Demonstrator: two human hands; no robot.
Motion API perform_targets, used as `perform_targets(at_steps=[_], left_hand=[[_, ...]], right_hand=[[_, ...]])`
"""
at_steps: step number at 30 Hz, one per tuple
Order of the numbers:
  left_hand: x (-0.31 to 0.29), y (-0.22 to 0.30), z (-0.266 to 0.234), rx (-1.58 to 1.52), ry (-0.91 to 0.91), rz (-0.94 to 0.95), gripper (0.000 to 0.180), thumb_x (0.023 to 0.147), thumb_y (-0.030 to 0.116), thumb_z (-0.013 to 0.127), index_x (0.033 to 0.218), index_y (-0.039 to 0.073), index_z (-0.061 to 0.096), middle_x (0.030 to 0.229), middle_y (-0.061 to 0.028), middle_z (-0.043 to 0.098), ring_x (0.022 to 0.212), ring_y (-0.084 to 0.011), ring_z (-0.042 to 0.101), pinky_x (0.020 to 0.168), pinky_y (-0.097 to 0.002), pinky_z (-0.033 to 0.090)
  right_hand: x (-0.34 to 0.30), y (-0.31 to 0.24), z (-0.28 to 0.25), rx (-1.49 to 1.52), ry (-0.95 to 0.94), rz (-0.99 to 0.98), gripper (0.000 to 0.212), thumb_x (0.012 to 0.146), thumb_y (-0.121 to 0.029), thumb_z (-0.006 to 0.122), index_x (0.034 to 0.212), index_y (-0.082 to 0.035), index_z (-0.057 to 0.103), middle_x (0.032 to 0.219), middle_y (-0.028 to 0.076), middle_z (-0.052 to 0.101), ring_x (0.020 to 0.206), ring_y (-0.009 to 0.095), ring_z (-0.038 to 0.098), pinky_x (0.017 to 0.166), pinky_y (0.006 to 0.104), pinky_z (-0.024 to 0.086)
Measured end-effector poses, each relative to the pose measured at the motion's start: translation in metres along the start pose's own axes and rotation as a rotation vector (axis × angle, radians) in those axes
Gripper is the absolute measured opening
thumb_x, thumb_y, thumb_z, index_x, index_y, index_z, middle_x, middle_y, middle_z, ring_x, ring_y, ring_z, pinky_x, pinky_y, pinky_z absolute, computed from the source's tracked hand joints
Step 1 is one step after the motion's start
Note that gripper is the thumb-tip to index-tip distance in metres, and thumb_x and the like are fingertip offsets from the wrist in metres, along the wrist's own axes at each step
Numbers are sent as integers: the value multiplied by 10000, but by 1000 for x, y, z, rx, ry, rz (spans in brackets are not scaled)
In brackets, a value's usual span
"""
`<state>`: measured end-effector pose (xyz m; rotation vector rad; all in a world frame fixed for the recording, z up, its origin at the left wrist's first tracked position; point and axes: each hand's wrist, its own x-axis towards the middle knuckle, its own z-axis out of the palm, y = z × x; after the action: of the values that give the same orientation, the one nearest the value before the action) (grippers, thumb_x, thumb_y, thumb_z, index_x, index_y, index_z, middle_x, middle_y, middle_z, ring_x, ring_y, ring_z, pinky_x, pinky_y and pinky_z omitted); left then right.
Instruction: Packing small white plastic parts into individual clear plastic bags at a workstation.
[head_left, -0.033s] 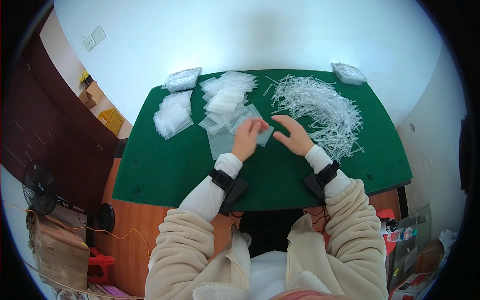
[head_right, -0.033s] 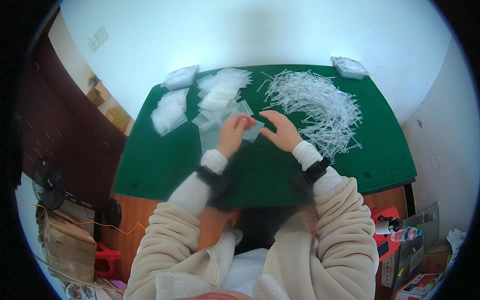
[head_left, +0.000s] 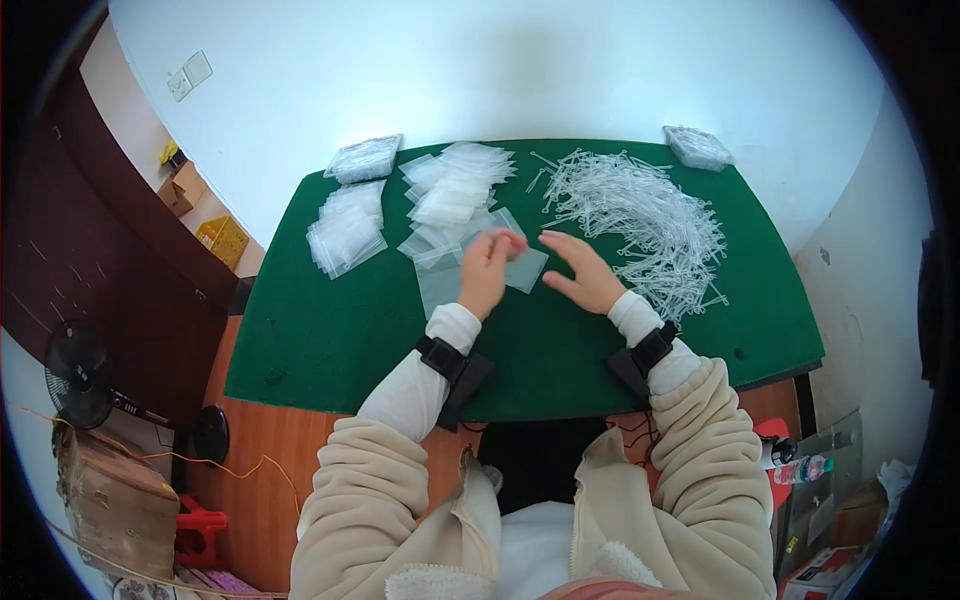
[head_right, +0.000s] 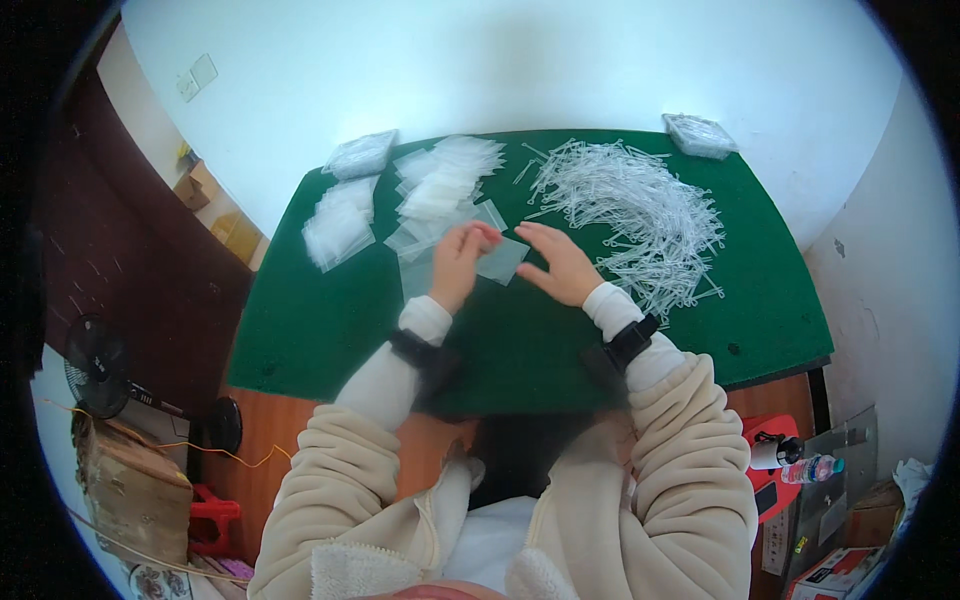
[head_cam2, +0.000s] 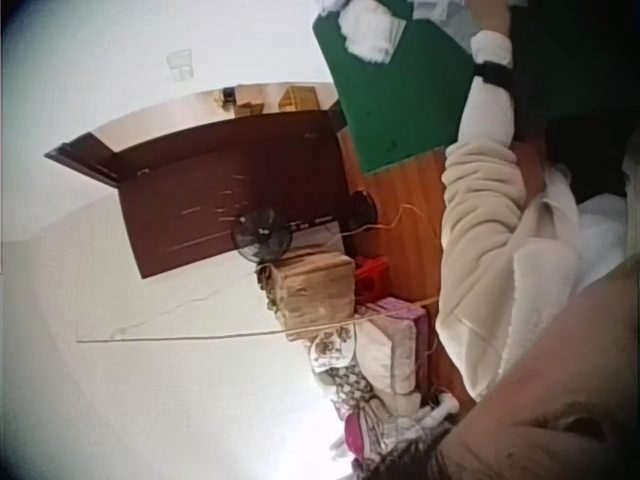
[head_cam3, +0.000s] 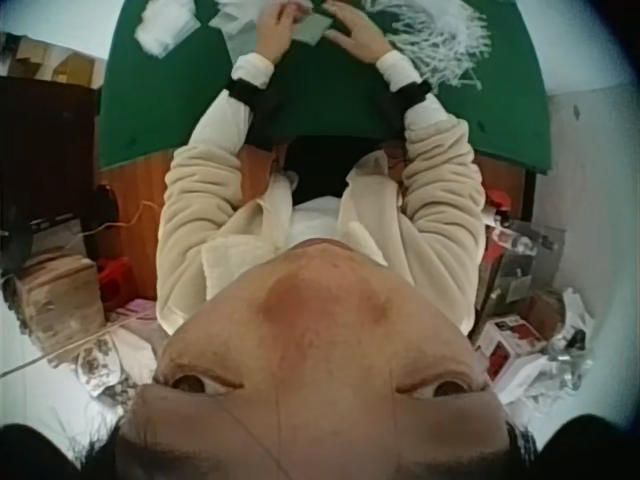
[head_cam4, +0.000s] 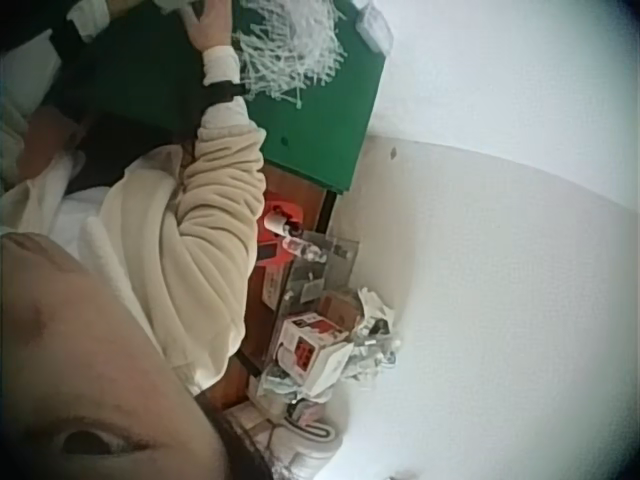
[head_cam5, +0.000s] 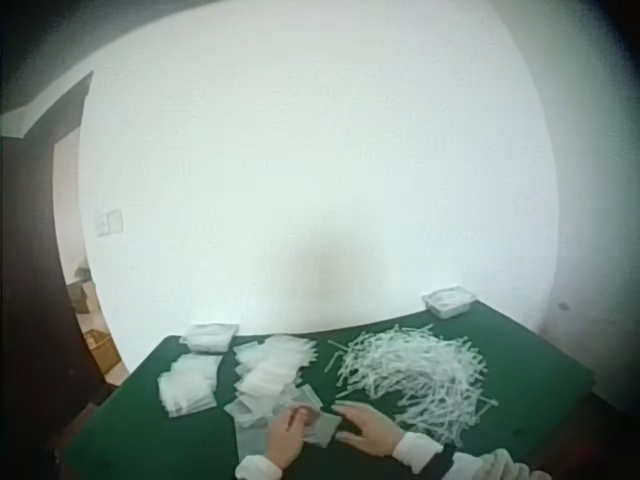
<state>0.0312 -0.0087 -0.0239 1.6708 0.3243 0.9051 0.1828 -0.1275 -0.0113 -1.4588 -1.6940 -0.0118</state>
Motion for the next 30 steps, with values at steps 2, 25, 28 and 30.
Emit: perform_targets(at_steps=[2,25,28,30], left_hand=[[8,-4,-13,-106,202,-24,172,914,113,451,927,-30,546,877,-94,619,846,-178,600,765,-285,465],[8,-5,-19,-459,345,-190,204,940,160,424,1028,-7,500,989,-129,591,889,-204,599,768,-288,472],[6,-5,-16,-439,330,-196,206,940,159,424,1031,-10,498,983,-129,590,888,-205,599,767,-285,474],[6,-6,-16,-429,324,-198,208,940,159,424,1033,-11,498,980,-130,590,888,-205,599,766,-284,474]], right_hand=[[-3,-3,10,-225,-136,-126,431,802,-187,597,1197,-65,479,1204,132,494,1129,271,471,970,411,344],[-3,29,-45,-473,-352,97,64,690,-126,600,727,-87,633,851,35,602,841,242,567,893,379,398],[-1,13,-41,-353,-344,75,121,683,-140,621,788,-82,635,915,53,599,890,253,555,905,374,392],[0,-2,-30,-28,-356,-67,195,690,-144,637,873,-75,632,995,74,585,957,269,538,931,370,380]])
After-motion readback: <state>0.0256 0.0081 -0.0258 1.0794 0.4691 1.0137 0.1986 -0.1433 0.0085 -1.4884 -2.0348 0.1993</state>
